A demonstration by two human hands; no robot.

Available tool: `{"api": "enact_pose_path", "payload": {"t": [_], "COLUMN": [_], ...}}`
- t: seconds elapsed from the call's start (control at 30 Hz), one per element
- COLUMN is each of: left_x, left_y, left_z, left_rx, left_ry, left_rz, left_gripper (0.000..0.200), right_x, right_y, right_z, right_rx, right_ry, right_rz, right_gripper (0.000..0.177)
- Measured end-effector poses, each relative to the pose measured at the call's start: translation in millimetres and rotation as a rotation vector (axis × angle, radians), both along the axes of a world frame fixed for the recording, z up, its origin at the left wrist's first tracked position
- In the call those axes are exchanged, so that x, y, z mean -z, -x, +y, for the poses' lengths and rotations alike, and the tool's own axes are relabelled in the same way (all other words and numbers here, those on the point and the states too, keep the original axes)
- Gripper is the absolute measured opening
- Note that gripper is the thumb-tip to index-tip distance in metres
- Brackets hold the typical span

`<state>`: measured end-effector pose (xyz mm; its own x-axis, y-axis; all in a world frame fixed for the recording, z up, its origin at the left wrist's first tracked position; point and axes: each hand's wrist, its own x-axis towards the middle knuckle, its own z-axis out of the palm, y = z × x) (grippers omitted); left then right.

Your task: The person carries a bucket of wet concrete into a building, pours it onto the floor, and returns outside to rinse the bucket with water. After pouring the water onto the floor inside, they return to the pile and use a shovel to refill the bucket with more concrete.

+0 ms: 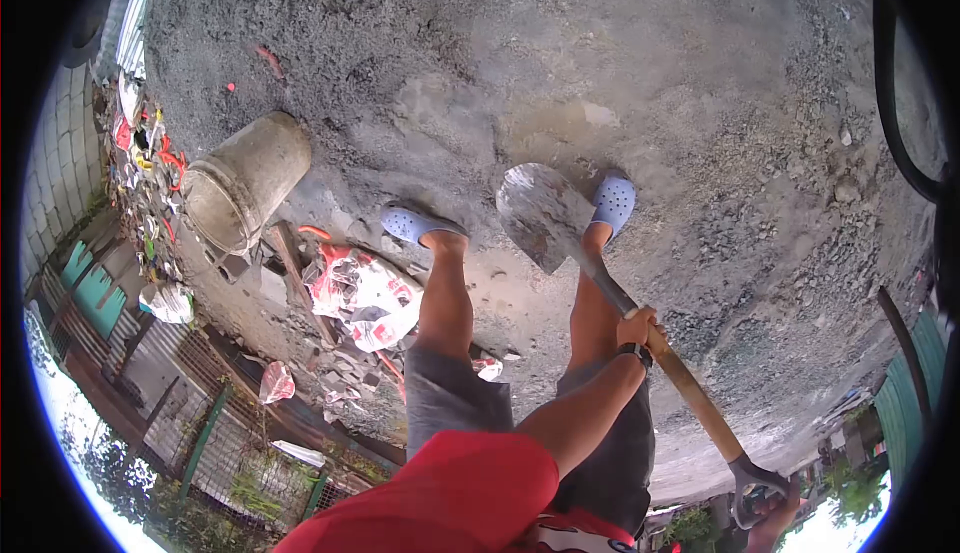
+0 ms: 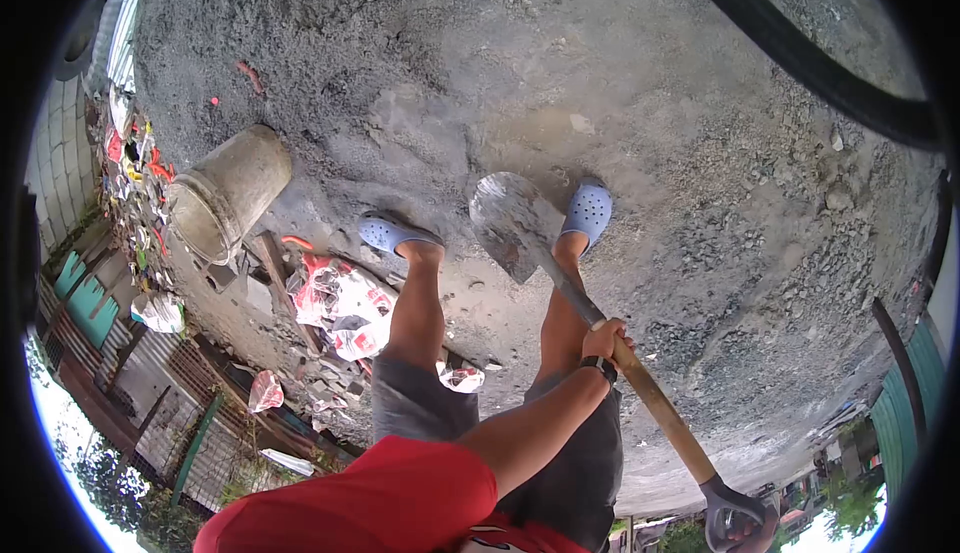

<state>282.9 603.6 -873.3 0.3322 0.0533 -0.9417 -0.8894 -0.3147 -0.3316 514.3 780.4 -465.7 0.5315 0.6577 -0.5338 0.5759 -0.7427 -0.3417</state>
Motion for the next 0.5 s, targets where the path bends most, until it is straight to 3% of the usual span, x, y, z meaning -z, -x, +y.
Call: {"api": "enact_pose_path", "payload": {"t": [0.07, 0.13, 0.17, 0.23, 0.27, 0.3, 0.37, 0.43, 0.47, 0.5], "left_x": [22, 91, 92, 134, 154, 162, 197, 186, 165, 157], "left_y": [13, 44, 85, 136, 157, 181, 219, 255, 269, 276], "left_z": [-23, -71, -89, -141, -167, -182, -205, -188, -176, -173], "left_rx": [0.077, 0.207, 0.15, 0.263, 0.155, 0.26, 0.142, 0.119, 0.258, 0.254], "left_ry": [0.091, 0.144, 0.144, 0.232, 0.188, 0.153, 0.127, 0.202, 0.16, 0.156], "left_rz": [0.049, 0.036, 0.075, 0.247, 0.213, 0.253, 0.341, 0.376, 0.436, 0.399], "left_gripper": [0.014, 0.014, 0.013, 0.013, 0.016, 0.018, 0.018, 0.017, 0.016, 0.015], "right_x": [32, 93, 120, 165, 180, 196, 221, 226, 224, 223], "right_y": [36, 55, 70, 114, 130, 145, 176, 200, 206, 203], "right_z": [-27, -64, -83, -132, -152, -166, -173, -156, -148, -144], "right_rx": [0.041, 0.04, 0.077, 0.119, 0.144, 0.092, 0.103, 0.082, 0.059, 0.062], "right_ry": [-0.027, 0.019, 0.078, 0.145, 0.151, 0.135, 0.131, 0.175, 0.184, 0.176], "right_rz": [-0.099, -0.054, 0.046, 0.113, 0.133, 0.162, 0.307, 0.384, 0.415, 0.416], "right_gripper": [0.038, 0.039, 0.039, 0.033, 0.03, 0.026, 0.029, 0.029, 0.029, 0.029]}}
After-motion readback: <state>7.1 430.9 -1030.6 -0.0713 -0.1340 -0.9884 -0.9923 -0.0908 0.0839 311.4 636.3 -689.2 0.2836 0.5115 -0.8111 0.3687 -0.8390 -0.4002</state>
